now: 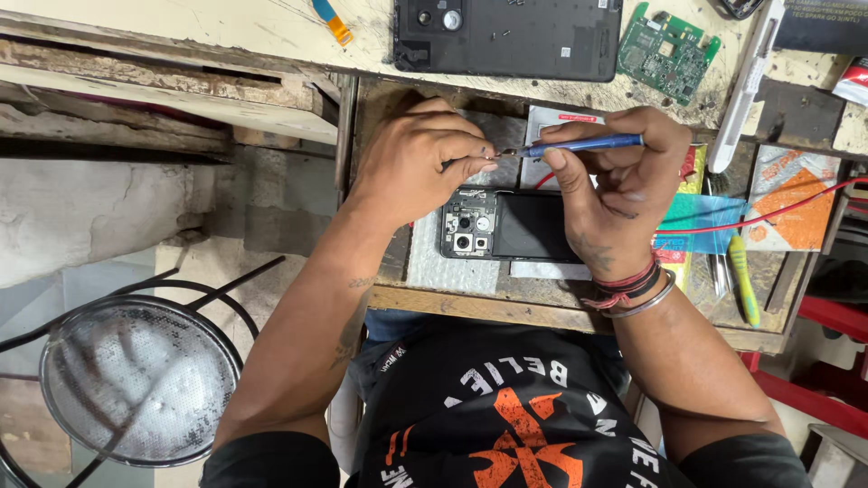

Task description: The person repairs a disassembled smartphone at a workbench. They use a screwdriver to work on the phone's internal components, then align and press a replacement back panel onto the phone body and press the assembled phone together by hand.

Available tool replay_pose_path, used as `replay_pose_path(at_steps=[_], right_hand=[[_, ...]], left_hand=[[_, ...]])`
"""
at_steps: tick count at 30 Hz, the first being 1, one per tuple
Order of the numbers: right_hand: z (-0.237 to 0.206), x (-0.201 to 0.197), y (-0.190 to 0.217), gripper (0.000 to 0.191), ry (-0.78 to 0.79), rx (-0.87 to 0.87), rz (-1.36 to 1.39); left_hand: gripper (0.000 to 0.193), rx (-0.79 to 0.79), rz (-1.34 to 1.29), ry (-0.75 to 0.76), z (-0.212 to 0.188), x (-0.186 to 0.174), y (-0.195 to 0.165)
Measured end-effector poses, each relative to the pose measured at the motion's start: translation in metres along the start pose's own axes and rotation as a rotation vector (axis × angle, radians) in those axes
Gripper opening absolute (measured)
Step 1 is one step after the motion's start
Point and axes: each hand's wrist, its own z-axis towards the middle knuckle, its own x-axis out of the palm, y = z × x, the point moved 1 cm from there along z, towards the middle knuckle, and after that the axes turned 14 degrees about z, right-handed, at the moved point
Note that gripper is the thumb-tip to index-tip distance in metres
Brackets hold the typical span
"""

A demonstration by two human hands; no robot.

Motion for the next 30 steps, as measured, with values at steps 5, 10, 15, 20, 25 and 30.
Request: replay_pose_path(at_steps=[5, 10, 15, 20, 25, 30], right_hand=[[-0.0006, 0.0008, -0.0012, 0.044, 0.002, -0.002, 0.024], [0.0003, 0.0021, 0.0004, 0.044, 0.017, -0.014, -0.007], [-0.0001, 0.0024, 0.0001, 0.044, 0.02, -0.011, 0.0], [-0.001, 0.0019, -0.0003, 0.044, 0.015, -0.011, 0.004], [-0.0008, 0.0031, 0.0006, 0.045, 0.018, -0.019, -0.016], [-0.0005, 0.0057, 0.0024, 0.044, 0.038, -0.028, -0.03]], left_hand=[[0.017, 0.009, -0.002, 0.008, -0.0003, 0.0012, 0.0014], [0.017, -0.004, -0.013, 0.007, -0.0001, 0.0014, 0.0018], [0.018, 0.003, -0.007, 0.009, 0.0005, 0.0026, 0.0023], [0.016, 0.005, -0.018, 0.009, 0.0013, 0.0026, 0.0027], [0.016, -0.012, -0.013, 0.03, 0.0024, 0.0022, 0.0016], [0.018, -0.006, 0.019, 0.028, 0.0019, 0.0006, 0.0011]])
